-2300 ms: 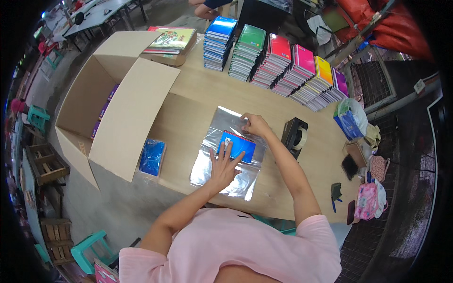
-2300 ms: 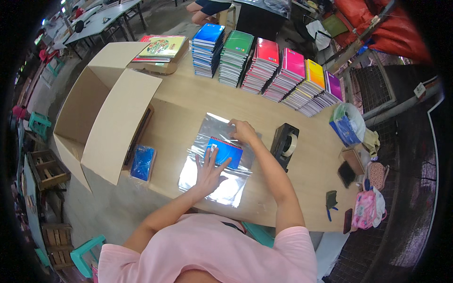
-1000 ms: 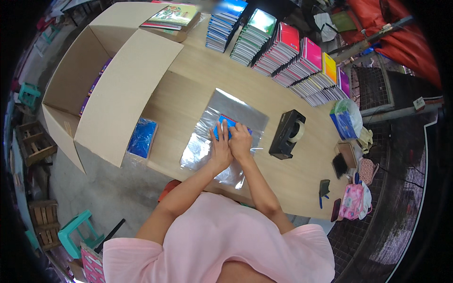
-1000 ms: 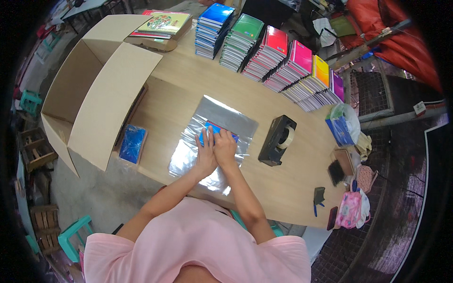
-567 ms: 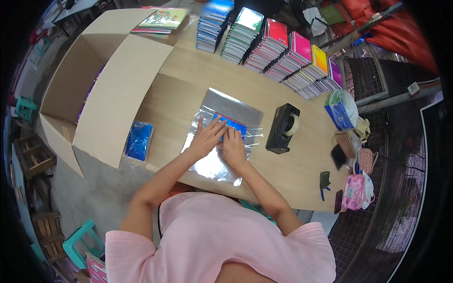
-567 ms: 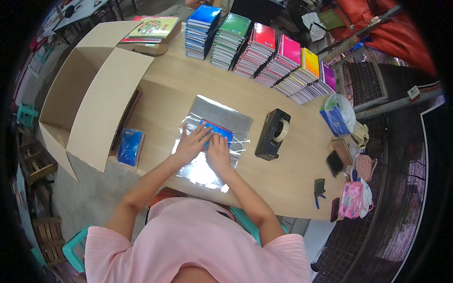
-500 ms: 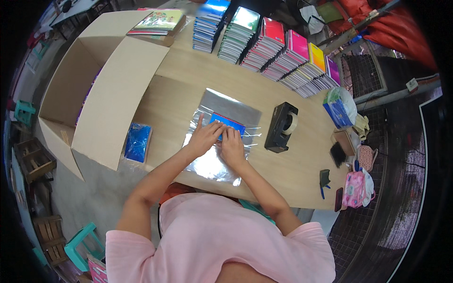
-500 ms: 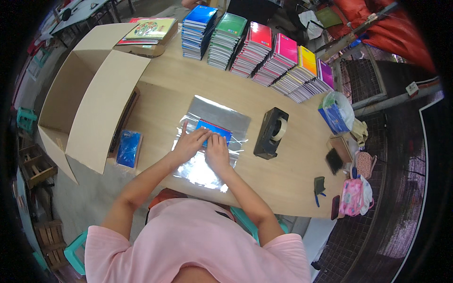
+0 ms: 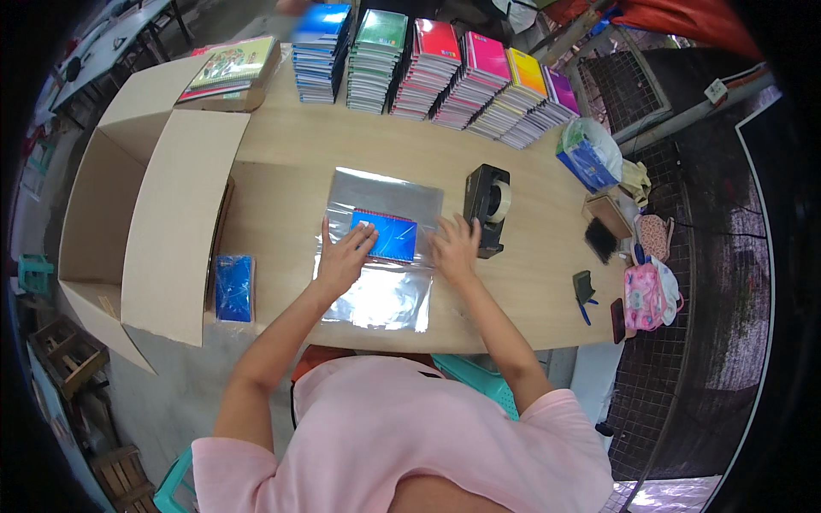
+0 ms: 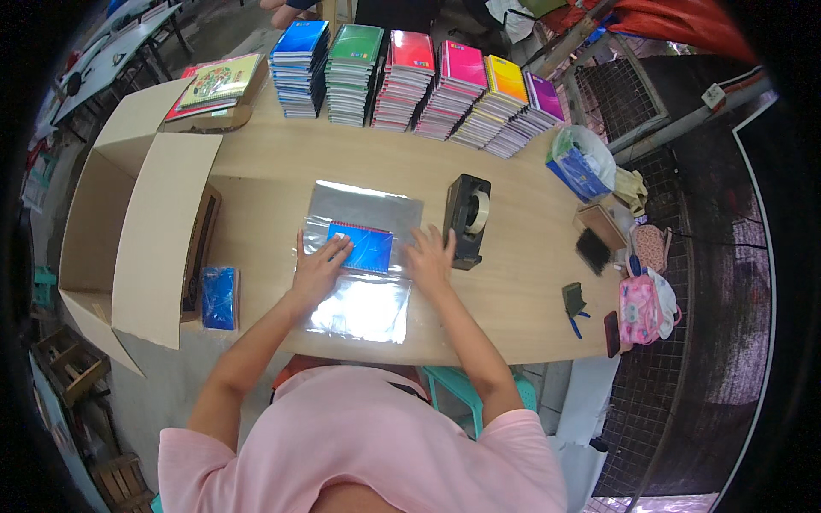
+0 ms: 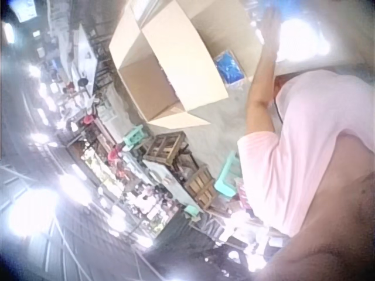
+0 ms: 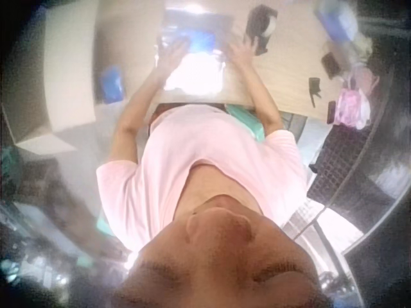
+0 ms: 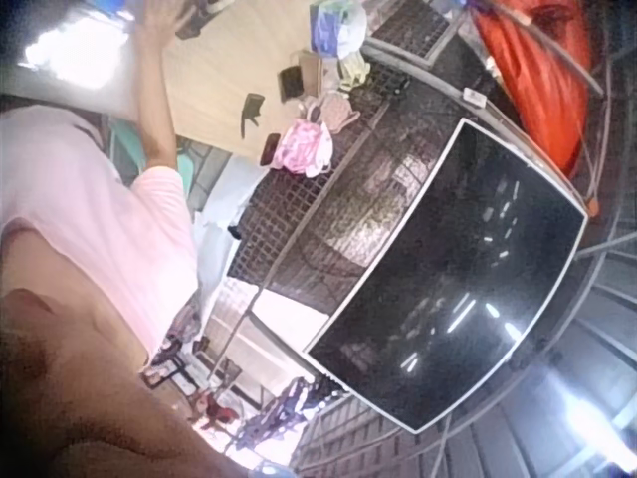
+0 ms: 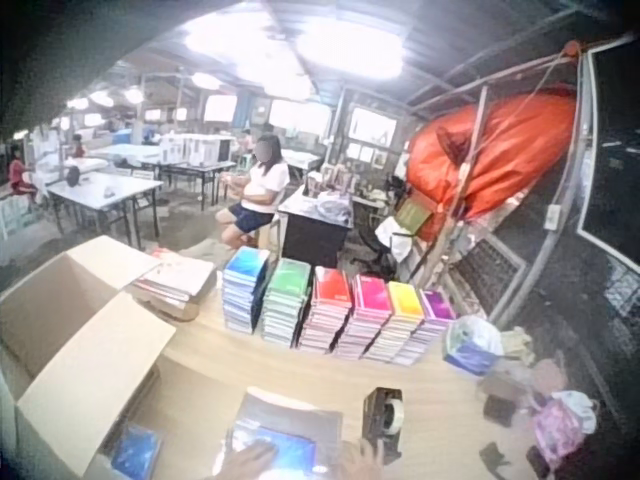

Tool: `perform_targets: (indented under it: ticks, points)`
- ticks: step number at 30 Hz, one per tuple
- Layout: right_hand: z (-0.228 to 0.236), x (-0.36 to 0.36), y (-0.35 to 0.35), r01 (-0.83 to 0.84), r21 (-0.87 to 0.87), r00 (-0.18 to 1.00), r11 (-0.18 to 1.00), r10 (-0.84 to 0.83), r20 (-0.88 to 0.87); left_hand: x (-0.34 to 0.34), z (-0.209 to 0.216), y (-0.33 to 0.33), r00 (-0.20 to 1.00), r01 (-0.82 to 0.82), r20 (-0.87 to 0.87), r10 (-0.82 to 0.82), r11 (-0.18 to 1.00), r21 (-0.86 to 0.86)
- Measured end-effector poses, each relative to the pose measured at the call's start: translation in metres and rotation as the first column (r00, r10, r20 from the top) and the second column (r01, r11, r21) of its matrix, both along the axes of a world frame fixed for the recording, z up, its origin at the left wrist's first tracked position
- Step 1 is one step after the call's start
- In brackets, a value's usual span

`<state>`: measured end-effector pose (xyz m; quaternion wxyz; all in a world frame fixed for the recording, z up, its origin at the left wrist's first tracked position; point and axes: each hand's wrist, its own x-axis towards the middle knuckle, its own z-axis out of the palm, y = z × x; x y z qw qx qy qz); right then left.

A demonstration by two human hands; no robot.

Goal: The person picks up stacks of notebooks from a table, wraps them in silver plastic sheets, secures the wrapping with tape from a dispenser, and places the wrapped stacks into a cardboard box.

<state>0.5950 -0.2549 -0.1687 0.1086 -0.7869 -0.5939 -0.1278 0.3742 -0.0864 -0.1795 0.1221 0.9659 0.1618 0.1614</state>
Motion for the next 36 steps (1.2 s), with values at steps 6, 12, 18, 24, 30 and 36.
perform_targets:
  ticks: [6,12,18,24,30,36]
  points:
    - [0.034,0.013,-0.051,0.503,0.289,0.787,0.814,-0.294,-0.542,-0.01,-0.007,0.001,0.998,-0.064,-0.019,0.063,0.998,-0.027]
    - [0.003,0.079,-0.056,0.793,-0.202,-0.124,0.574,-0.174,-0.977,-0.002,0.0,-0.004,0.999,-0.032,-0.001,0.032,0.999,-0.011]
    - [-0.017,0.023,-0.07,0.902,-0.132,-0.158,0.412,0.031,-0.987,-0.01,-0.002,-0.001,0.998,-0.051,0.033,0.051,0.999,0.002]
    - [-0.031,-0.049,-0.041,0.74,-0.219,-0.537,0.636,0.364,-0.761,-0.005,-0.008,0.002,0.996,-0.041,0.075,0.043,0.999,-0.02]
    - [0.014,-0.078,0.068,0.359,-0.03,0.28,0.933,-0.138,-0.95,-0.008,-0.012,0.001,0.998,-0.045,0.052,0.046,0.998,-0.032]
    - [0.011,-0.089,0.091,0.423,-0.321,0.637,0.847,-0.531,-0.56,-0.008,-0.008,0.003,0.998,-0.061,0.022,0.063,0.996,-0.063]
